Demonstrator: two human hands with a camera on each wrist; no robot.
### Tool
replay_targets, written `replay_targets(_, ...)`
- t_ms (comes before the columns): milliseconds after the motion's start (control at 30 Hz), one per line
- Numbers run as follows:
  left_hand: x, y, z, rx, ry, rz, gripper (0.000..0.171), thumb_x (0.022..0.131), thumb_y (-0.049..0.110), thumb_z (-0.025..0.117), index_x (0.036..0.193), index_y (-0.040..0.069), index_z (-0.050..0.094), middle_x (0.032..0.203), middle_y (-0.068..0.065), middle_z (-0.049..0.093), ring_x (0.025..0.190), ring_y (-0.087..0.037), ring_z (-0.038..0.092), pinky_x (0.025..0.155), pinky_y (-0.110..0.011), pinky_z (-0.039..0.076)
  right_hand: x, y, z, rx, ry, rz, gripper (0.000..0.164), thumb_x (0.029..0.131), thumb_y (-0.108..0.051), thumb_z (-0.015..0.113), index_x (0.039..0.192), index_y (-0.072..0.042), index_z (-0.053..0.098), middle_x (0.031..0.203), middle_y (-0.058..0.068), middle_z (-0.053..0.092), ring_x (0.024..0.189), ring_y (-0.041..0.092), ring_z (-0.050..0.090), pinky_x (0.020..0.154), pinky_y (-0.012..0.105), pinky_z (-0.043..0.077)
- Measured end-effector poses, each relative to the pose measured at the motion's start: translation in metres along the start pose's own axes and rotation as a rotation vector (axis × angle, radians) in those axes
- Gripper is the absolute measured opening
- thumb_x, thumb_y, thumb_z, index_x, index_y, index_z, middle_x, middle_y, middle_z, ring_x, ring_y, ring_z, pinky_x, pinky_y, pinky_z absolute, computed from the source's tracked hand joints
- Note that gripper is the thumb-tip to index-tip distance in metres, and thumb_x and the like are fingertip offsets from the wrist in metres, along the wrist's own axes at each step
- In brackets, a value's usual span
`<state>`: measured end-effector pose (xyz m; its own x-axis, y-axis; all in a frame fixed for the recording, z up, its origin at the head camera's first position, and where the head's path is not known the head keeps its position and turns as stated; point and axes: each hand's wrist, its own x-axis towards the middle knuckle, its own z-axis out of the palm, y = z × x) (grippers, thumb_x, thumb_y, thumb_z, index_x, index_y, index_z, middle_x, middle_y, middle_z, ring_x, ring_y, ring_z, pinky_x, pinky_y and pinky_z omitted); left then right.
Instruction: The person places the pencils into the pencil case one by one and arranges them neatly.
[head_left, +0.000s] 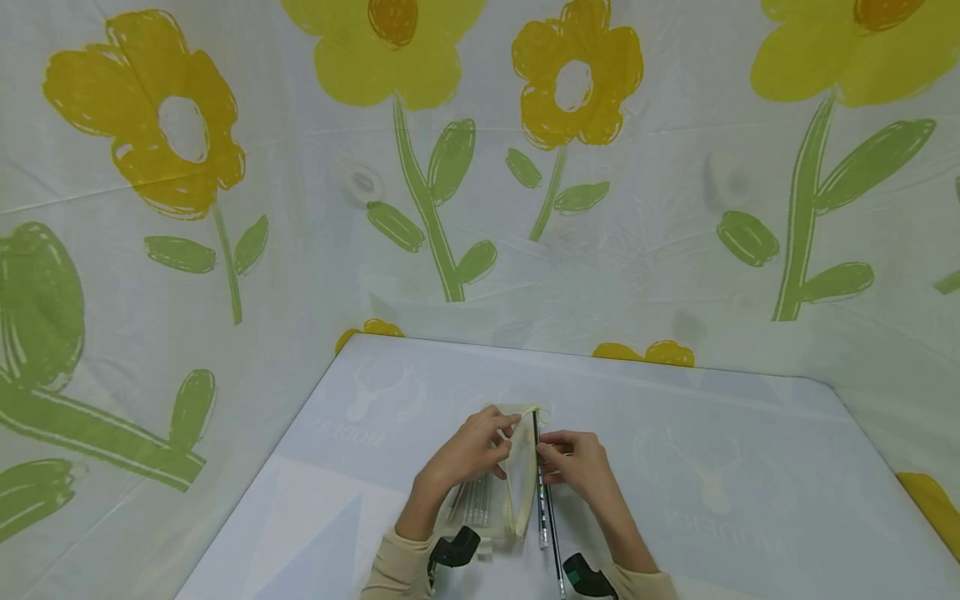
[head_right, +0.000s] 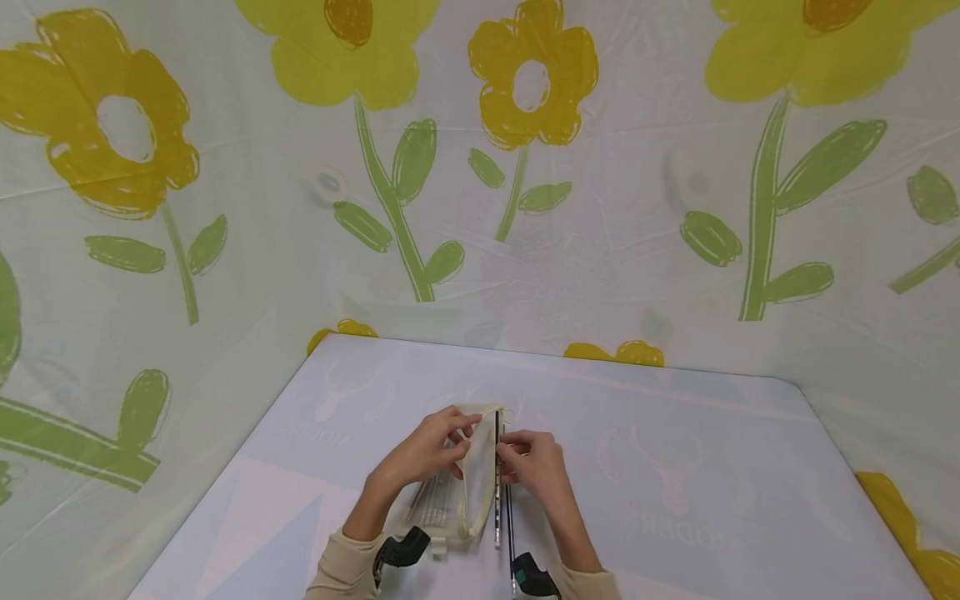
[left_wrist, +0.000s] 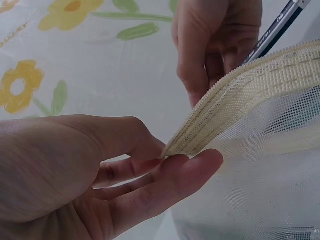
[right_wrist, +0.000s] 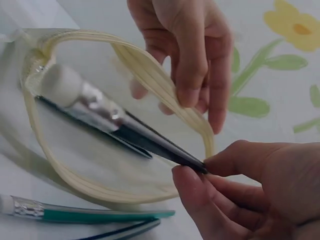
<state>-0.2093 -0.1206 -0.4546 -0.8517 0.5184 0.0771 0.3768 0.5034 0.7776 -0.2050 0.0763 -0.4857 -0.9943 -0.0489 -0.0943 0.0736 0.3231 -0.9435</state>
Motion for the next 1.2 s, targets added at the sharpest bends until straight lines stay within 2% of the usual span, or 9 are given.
replay_targets(333, 0.000, 0.003, 0.001, 0.033, -0.005, 0.014, 0.047, 0.096, -0.001, 0.051, 0.143, -0.003, 0.047, 0.105, -0.012, 0.053, 0.091, -0.027, 0.067, 0.057, -0.017, 0.059, 0.002, 0.003, 0.015, 0.131, 0.070, 0.028, 0.027, 0.089, -0.005, 0.066, 0.113, 0.008, 0.069, 0.086, 0.018, 0.073, 0.061, 0.016, 0.070, 0.057, 0.031, 0.063)
replay_targets(533, -0.001, 0.006, 0.001, 0.046, -0.006, 0.013, 0.047, 0.096, -0.001, 0.051, 0.143, -0.003, 0.047, 0.106, -0.012, 0.053, 0.092, -0.027, 0.066, 0.058, -0.015, 0.057, 0.002, 0.005, 0.022, 0.183, 0.085, 0.035, 0.029, 0.091, -0.008, 0.065, 0.116, 0.007, 0.068, 0.086, 0.017, 0.074, 0.061, 0.015, 0.070, 0.056, 0.031, 0.063)
replay_targets(767, -0.002, 0.007, 0.001, 0.062, -0.010, 0.016, 0.046, 0.098, 0.001, 0.051, 0.144, -0.002, 0.047, 0.107, -0.012, 0.053, 0.092, -0.027, 0.066, 0.059, -0.013, 0.056, 0.001, 0.005, 0.023, 0.196, 0.081, 0.024, 0.032, 0.092, -0.012, 0.066, 0.118, 0.005, 0.067, 0.090, 0.018, 0.074, 0.065, 0.018, 0.072, 0.058, 0.030, 0.063)
replay_targets(833, -0.002, 0.007, 0.001, 0.066, -0.010, 0.015, 0.046, 0.098, 0.001, 0.051, 0.144, -0.002, 0.047, 0.107, -0.012, 0.053, 0.092, -0.027, 0.066, 0.059, -0.013, 0.055, -0.004, -0.004, 0.021, 0.201, 0.071, 0.027, 0.032, 0.092, -0.010, 0.064, 0.119, 0.007, 0.066, 0.092, 0.023, 0.073, 0.067, 0.022, 0.073, 0.060, 0.033, 0.064)
replay_targets(1033, -0.002, 0.006, 0.001, 0.068, -0.007, 0.021, 0.046, 0.098, 0.001, 0.051, 0.143, -0.003, 0.047, 0.107, -0.012, 0.053, 0.092, -0.027, 0.066, 0.057, -0.013, 0.056, -0.003, -0.001, 0.021, 0.196, 0.065, 0.027, 0.031, 0.092, -0.010, 0.062, 0.118, 0.006, 0.067, 0.093, 0.021, 0.073, 0.066, 0.020, 0.072, 0.060, 0.031, 0.064)
replay_targets(1200, -0.002, 0.005, 0.000, 0.050, -0.008, 0.012, 0.045, 0.098, 0.000, 0.051, 0.143, -0.001, 0.048, 0.106, -0.012, 0.053, 0.091, -0.027, 0.066, 0.058, -0.021, 0.060, 0.000, 0.003, 0.017, 0.137, 0.058, 0.006, 0.030, 0.093, -0.012, 0.063, 0.118, 0.003, 0.068, 0.092, 0.020, 0.072, 0.064, 0.017, 0.071, 0.057, 0.029, 0.063)
